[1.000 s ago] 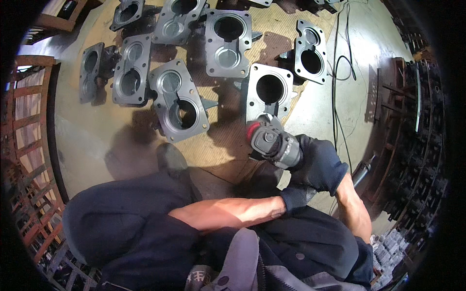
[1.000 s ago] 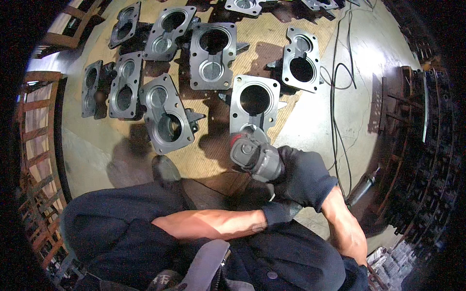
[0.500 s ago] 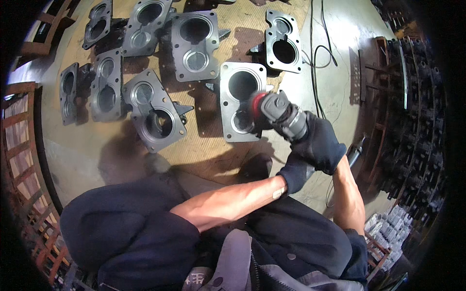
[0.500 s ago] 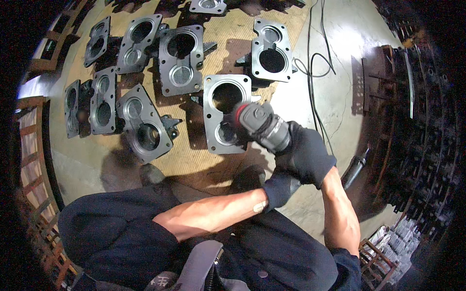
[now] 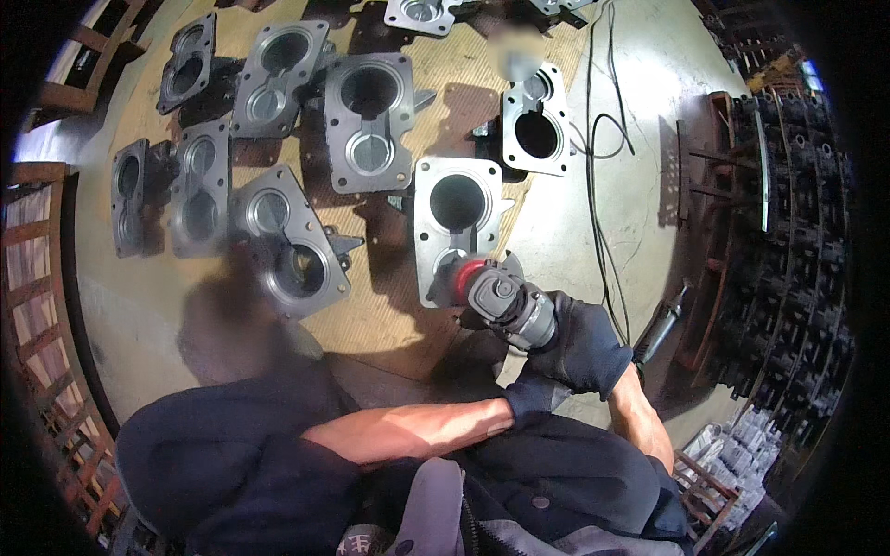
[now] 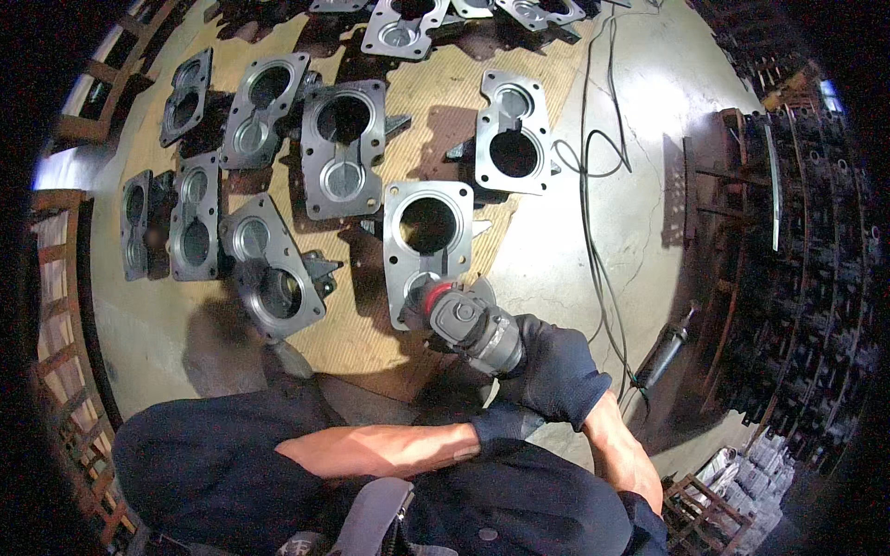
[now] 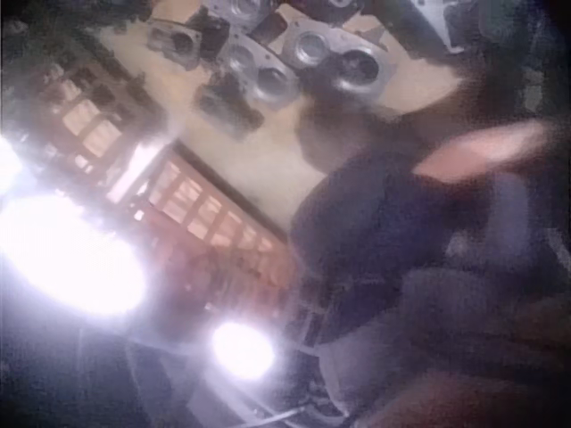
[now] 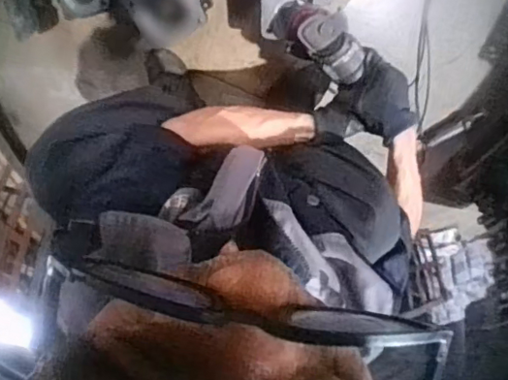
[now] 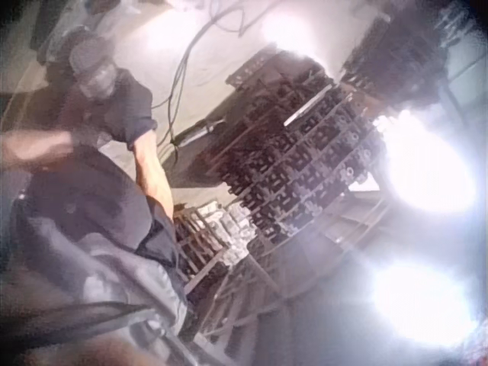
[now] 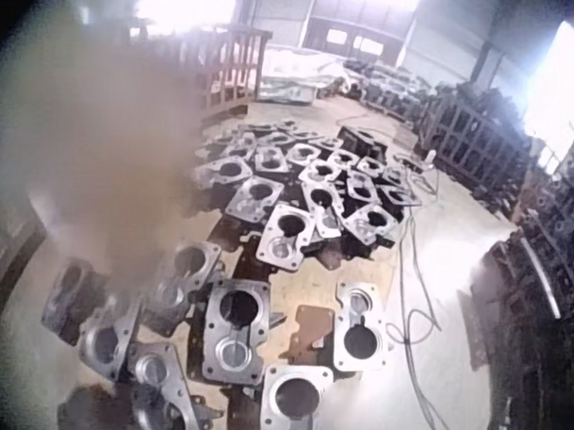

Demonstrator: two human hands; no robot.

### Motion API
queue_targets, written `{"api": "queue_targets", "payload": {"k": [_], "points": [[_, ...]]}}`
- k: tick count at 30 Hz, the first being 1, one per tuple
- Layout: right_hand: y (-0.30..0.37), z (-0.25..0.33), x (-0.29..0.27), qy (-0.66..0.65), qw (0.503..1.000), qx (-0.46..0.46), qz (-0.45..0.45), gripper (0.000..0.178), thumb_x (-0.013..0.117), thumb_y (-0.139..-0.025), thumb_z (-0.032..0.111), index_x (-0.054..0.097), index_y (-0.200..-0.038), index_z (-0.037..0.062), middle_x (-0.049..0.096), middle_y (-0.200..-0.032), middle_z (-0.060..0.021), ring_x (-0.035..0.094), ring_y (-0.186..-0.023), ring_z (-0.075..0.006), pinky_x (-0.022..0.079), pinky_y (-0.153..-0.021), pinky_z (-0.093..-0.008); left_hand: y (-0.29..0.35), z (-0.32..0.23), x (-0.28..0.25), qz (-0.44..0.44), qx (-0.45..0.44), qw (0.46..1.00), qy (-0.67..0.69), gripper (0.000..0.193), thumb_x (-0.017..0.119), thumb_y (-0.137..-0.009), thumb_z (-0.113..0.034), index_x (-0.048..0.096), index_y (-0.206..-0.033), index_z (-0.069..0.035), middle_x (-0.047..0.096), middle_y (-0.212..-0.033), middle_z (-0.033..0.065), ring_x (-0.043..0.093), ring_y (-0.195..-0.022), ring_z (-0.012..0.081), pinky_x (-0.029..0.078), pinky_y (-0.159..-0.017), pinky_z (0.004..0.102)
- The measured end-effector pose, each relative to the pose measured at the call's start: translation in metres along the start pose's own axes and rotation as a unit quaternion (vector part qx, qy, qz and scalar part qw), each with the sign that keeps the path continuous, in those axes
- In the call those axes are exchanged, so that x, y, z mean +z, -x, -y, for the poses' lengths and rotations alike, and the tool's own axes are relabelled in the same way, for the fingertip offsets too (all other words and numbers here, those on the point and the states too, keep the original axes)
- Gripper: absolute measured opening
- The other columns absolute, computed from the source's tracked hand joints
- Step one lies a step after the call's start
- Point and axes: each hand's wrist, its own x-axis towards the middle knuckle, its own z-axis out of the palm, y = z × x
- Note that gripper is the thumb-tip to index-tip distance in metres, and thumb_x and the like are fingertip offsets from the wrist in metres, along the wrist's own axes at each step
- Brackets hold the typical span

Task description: The person uses a handheld angle grinder to smooth the inner cylindrical surfaces of multiple metal engine parts laid out on the floor. They handle each part individually, repositioning them as needed, and move finished pieces aside.

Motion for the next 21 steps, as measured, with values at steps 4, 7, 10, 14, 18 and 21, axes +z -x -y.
{"api": "queue_targets", "payload": {"k": [4, 7, 10, 14, 18, 21], "points": [[-0.023, -0.007, -0.014, -0.055, 0.997, -0.005, -0.062, 0.057, 0.081, -0.066, 0.029, 0.066, -0.115, 0.0048, 0.074, -0.094, -0.021, 0.073, -0.093, -0.0388, 0.058, -0.082, -0.0412, -0.047, 0.011, -0.041, 0.112, -0.159, 0.81, 0.553, 0.041, 0.04, -0.111, -0.017, 0.037, -0.15, -0.004, 0.045, -0.15, 0.0104, 0.046, -0.138, 0.0179, 0.035, -0.118, 0.0275], [-0.049, -0.017, -0.035, -0.091, 0.99, 0.045, -0.101, 0.053, 0.077, -0.065, 0.023, 0.066, -0.113, 0.0029, 0.074, -0.094, -0.0221, 0.073, -0.091, -0.0382, 0.057, -0.082, -0.041, -0.048, -0.106, 0.025, 0.048, 0.034, 0.989, -0.137, 0.031, 0.049, -0.105, -0.005, 0.051, -0.135, -0.006, 0.059, -0.126, 0.0049, 0.056, -0.119, 0.0144, 0.047, -0.103, 0.029], [-0.073, 0.005, -0.052, -0.068, 0.993, 0.022, -0.092, 0.051, 0.076, -0.066, 0.022, 0.066, -0.112, 0.002, 0.074, -0.095, -0.0222, 0.073, -0.093, -0.0383, 0.057, -0.083, -0.0412, -0.091, -0.092, 0.0, 0.079, 0.061, 0.982, 0.162, 0.034, 0.057, -0.102, -0.006, 0.054, -0.135, -0.004, 0.059, -0.128, 0.0042, 0.056, -0.119, 0.0128, 0.048, -0.1, 0.0276], [-0.096, 0.018, -0.063, -0.059, 0.994, 0.021, -0.09, 0.051, 0.076, -0.067, 0.023, 0.066, -0.112, 0.0011, 0.073, -0.096, -0.0228, 0.072, -0.094, -0.0384, 0.056, -0.084, -0.0408, -0.107, -0.113, -0.017, 0.077, 0.113, 0.99, -0.032, 0.038, 0.061, -0.101, -0.01, 0.052, -0.137, -0.003, 0.059, -0.129, 0.0045, 0.056, -0.118, 0.0111, 0.048, -0.099, 0.027], [-0.105, 0.024, -0.06, -0.077, 0.994, -0.035, -0.066, 0.054, 0.076, -0.066, 0.025, 0.066, -0.113, 0.0011, 0.073, -0.096, -0.0241, 0.072, -0.094, -0.0408, 0.056, -0.084, -0.0422, -0.103, -0.114, -0.027, 0.073, 0.067, 0.984, 0.145, 0.036, 0.056, -0.103, -0.013, 0.052, -0.139, -0.006, 0.059, -0.129, 0.0038, 0.055, -0.118, 0.0108, 0.047, -0.098, 0.0269], [-0.094, 0.034, -0.057, -0.03, 0.998, -0.017, -0.053, 0.054, 0.078, -0.064, 0.023, 0.066, -0.112, 0.0016, 0.073, -0.093, -0.0229, 0.072, -0.091, -0.039, 0.056, -0.083, -0.0415, -0.089, -0.093, -0.033, 0.065, 0.11, 0.991, 0.036, 0.039, 0.042, -0.109, -0.014, 0.044, -0.147, -0.004, 0.051, -0.147, 0.0089, 0.049, -0.132, 0.0178, 0.04, -0.113, 0.0315]]}}
